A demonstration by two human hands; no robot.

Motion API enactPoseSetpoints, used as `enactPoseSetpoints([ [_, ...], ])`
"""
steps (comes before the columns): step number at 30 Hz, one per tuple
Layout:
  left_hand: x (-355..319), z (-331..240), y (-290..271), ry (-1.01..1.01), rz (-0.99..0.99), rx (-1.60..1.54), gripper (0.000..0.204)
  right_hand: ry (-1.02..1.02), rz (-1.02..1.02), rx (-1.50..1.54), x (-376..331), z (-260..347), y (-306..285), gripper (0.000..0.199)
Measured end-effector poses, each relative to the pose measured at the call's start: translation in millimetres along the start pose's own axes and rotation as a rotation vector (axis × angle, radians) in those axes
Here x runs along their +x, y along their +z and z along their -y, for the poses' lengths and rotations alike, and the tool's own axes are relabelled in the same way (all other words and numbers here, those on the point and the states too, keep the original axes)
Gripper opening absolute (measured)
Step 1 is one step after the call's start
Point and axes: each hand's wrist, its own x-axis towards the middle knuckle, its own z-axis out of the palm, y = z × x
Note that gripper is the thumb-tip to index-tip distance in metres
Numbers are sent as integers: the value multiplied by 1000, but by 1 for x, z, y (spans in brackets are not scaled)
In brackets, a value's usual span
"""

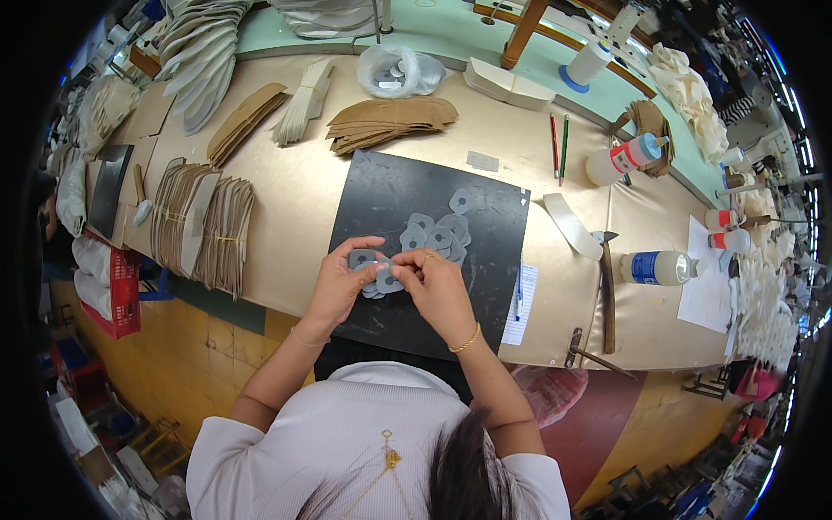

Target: The person assembles shoe parts by inserting small white foam pieces into curved cardboard inserts and stacking them on the table. The person also handles small white circular foam pieces, placing them on a black mat.

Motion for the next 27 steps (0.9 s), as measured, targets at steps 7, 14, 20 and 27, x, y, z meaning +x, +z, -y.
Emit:
enactPoseSetpoints([
  [7,0,0,-7,-175,65,-399,49,10,-191,-131,13,-2,-12,18],
  [14,-3,2,-6,-108,106,-11,61,-214,-286,-314,18,4,-16,30],
  [20,-6,4,7,55,142,-5,63,-122,-51,-247,9,18,6,29],
  [27,-5,-2,0,95,47,129,60,163,55,-50,3,14,-17,18],
])
